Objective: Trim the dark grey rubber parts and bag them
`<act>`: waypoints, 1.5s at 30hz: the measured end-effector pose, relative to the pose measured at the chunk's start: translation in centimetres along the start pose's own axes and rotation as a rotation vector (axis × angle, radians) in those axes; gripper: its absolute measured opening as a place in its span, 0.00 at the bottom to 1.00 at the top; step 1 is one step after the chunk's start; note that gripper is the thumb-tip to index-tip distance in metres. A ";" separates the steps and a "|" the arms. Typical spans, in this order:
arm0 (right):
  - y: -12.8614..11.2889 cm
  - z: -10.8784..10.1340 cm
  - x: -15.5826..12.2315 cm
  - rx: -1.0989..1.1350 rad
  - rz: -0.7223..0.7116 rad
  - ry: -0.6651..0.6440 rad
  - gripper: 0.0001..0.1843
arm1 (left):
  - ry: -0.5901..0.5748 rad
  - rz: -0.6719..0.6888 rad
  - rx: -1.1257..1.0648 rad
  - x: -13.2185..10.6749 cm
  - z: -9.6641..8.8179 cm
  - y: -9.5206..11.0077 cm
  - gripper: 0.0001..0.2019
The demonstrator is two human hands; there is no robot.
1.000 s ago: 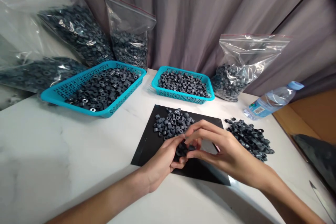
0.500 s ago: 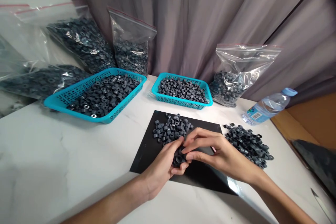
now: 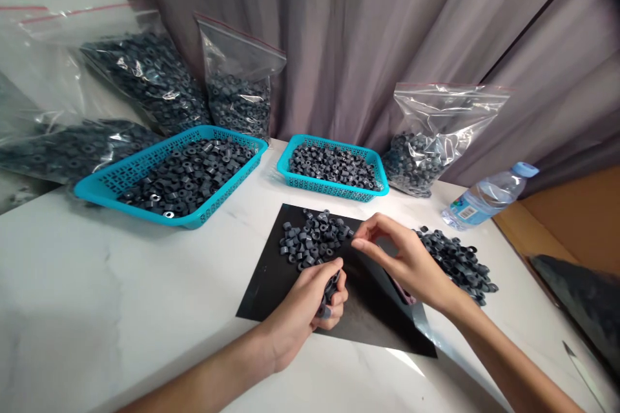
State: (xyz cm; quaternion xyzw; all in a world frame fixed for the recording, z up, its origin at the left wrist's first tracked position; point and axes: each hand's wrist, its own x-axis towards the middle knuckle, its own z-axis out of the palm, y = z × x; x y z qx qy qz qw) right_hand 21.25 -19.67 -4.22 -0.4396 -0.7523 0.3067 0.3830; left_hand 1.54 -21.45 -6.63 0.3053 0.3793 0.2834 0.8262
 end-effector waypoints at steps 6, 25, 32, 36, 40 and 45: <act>3.1 1.1 0.0 -0.279 -0.022 -0.035 0.02 | 0.026 -0.108 -0.126 -0.1 -0.3 0.5 0.16; 3.8 2.9 -0.3 -0.446 -0.078 0.053 0.08 | 0.039 -0.193 -0.283 -0.2 -0.3 1.7 0.19; 1.2 0.4 -0.3 -0.387 -0.010 -0.096 0.06 | 0.085 -0.213 -0.257 -0.2 -0.2 1.6 0.18; -1.1 -1.0 -0.3 -0.293 0.080 -0.202 0.06 | 0.095 -0.178 -0.215 -0.2 -0.3 1.4 0.16; -3.4 -1.2 -0.4 -0.165 0.095 -0.235 0.07 | 0.086 -0.148 -0.134 -0.4 0.0 1.3 0.17; -3.9 0.5 -0.8 -0.195 -0.025 -0.277 0.07 | 0.149 -0.116 -0.095 -0.7 0.7 1.4 0.16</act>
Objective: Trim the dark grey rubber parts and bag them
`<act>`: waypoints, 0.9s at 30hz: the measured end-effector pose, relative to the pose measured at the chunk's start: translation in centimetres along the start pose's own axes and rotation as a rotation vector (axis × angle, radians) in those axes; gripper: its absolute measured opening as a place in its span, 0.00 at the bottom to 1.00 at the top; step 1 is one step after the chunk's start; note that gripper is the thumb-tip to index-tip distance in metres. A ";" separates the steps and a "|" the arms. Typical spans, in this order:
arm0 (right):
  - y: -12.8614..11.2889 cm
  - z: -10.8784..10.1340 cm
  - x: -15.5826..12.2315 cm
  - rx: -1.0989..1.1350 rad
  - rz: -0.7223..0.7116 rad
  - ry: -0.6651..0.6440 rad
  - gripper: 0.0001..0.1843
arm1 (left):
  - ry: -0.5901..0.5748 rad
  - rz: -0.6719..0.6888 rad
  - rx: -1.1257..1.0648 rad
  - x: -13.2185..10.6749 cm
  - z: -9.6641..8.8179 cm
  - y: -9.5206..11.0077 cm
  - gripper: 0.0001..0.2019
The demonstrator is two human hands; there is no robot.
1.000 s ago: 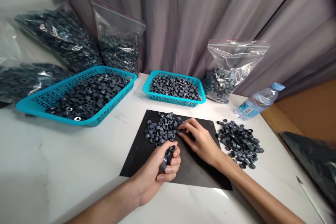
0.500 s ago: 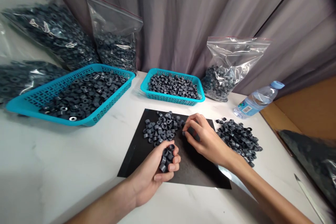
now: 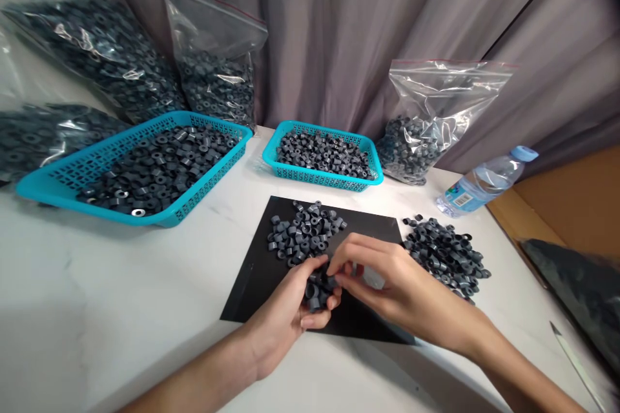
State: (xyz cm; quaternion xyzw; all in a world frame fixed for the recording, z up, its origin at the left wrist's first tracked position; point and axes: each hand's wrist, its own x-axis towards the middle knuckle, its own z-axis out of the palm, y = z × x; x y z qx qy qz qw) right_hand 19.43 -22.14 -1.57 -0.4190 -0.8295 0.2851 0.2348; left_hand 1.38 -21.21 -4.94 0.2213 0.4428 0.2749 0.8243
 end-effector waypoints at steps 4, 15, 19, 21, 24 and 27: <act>0.3 1.0 -0.3 -0.176 -0.075 0.006 0.11 | 0.042 0.020 0.005 0.3 0.0 -0.3 0.13; -0.3 -0.9 -0.4 -0.124 -0.049 0.018 0.14 | -0.022 0.080 0.107 0.4 -0.2 -0.4 0.10; 3.7 -0.3 0.4 -0.237 0.054 0.246 0.08 | -0.084 0.041 0.212 0.2 -0.1 -0.3 0.12; 5.9 0.9 0.8 -0.285 0.101 0.332 0.05 | -0.074 0.040 0.252 0.1 -0.3 -0.3 0.12; 7.7 3.0 1.4 -0.269 0.118 0.368 0.10 | -0.060 0.038 0.278 0.2 -0.6 -0.3 0.13; 8.0 4.2 1.7 -0.231 0.113 0.407 0.10 | -0.053 0.023 0.295 0.2 -0.7 -0.1 0.15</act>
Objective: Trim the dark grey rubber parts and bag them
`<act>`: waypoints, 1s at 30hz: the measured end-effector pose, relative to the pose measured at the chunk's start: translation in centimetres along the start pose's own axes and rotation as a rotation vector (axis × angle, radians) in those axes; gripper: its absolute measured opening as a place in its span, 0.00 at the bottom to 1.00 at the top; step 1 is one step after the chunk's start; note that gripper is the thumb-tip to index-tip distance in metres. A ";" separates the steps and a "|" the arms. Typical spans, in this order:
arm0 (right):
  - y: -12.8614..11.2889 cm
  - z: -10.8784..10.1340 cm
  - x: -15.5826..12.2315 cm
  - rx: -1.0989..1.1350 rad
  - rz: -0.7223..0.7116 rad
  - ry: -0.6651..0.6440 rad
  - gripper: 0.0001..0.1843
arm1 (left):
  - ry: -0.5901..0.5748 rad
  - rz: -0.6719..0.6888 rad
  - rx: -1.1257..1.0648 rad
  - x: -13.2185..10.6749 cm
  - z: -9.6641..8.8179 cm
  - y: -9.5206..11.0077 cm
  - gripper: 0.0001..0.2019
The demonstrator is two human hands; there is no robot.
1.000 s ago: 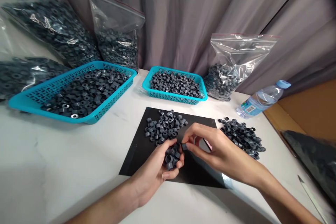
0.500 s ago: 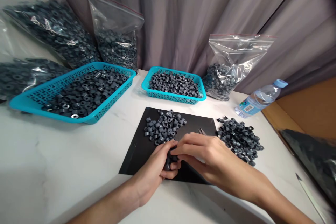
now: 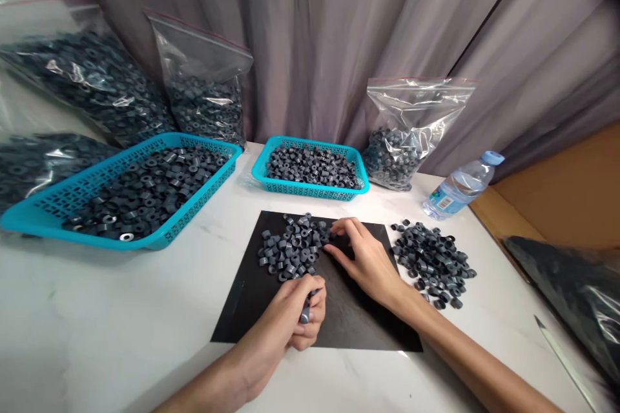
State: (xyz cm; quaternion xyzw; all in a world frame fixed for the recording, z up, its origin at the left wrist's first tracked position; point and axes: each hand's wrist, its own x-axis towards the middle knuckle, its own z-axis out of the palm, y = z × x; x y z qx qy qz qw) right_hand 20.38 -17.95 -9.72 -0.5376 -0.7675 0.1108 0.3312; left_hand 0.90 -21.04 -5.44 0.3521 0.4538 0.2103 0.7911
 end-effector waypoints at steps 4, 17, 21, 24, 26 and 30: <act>-0.2 0.5 0.1 0.024 -0.005 0.006 0.07 | 0.014 -0.025 0.026 0.0 0.1 0.5 0.16; 0.1 -3.0 0.9 0.231 0.018 -0.208 0.09 | 0.005 -0.053 0.050 0.5 -0.1 0.6 0.17; 0.3 -4.4 0.8 0.272 0.036 -0.346 0.09 | -0.030 -0.003 0.053 0.0 0.0 0.5 0.16; 0.6 -4.7 0.7 0.269 0.054 -0.391 0.12 | -0.048 0.003 0.053 -0.2 0.1 0.7 0.15; 0.7 -4.9 0.6 0.260 0.064 -0.403 0.12 | -0.055 0.000 0.037 -0.1 0.1 0.8 0.16; 0.6 -4.8 0.5 0.235 0.084 -0.392 0.04 | -0.072 -0.038 -0.051 0.0 -0.1 0.9 0.18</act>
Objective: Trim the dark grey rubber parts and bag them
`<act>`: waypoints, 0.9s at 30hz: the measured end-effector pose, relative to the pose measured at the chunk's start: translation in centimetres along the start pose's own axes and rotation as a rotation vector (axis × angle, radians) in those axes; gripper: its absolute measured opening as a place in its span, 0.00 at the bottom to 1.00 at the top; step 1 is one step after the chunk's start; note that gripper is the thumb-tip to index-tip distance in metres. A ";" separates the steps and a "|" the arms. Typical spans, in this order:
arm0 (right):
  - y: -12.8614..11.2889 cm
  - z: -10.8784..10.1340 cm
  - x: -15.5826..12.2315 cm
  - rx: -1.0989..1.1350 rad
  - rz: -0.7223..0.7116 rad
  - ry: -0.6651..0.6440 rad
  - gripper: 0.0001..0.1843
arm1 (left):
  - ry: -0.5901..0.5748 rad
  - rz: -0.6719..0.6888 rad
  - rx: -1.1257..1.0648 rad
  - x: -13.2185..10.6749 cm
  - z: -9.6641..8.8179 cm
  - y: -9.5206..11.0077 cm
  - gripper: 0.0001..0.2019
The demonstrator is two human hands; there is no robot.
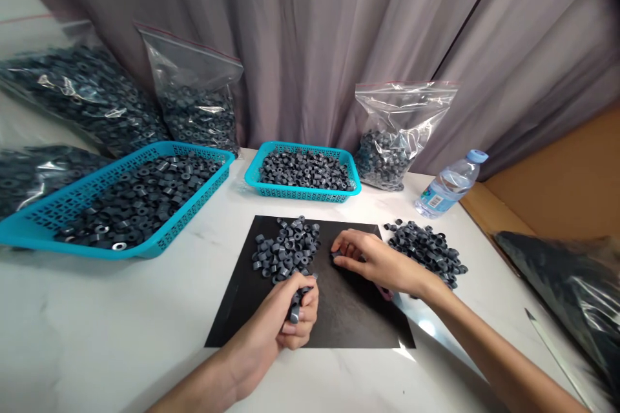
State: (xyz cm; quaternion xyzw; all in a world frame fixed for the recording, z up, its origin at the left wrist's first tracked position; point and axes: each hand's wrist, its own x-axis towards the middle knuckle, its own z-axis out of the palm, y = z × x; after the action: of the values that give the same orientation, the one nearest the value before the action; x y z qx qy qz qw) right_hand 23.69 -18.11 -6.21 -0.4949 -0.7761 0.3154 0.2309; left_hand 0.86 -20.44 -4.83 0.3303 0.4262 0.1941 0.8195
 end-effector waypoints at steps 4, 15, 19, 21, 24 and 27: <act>0.0 0.7 0.2 -0.047 0.002 0.043 0.03 | -0.016 -0.034 -0.102 0.2 -0.3 0.0 0.19; -0.8 4.4 -2.7 -0.240 -0.100 0.214 0.11 | 0.079 0.090 0.179 0.6 -1.9 -0.2 0.20; 0.1 6.1 -3.7 -0.295 -0.146 0.287 0.11 | 0.215 0.277 0.495 0.9 -2.2 1.4 0.22; 0.5 6.7 -3.6 -0.340 -0.158 0.324 0.13 | 0.324 0.500 0.766 1.0 -1.4 3.3 0.20; 0.9 7.4 -3.1 -0.389 -0.173 0.368 0.13 | 0.422 0.863 1.306 1.9 1.3 8.4 0.18; 1.1 7.6 -2.5 -0.416 -0.186 0.407 0.15 | 0.508 1.111 1.496 4.6 5.4 15.6 0.15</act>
State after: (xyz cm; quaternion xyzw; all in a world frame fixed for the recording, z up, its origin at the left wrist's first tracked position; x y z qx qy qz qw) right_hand 20.29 -22.05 -12.42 -0.5113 -0.8038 0.0215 0.3035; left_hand 7.34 -8.72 5.85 0.8697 0.3870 0.2978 0.0718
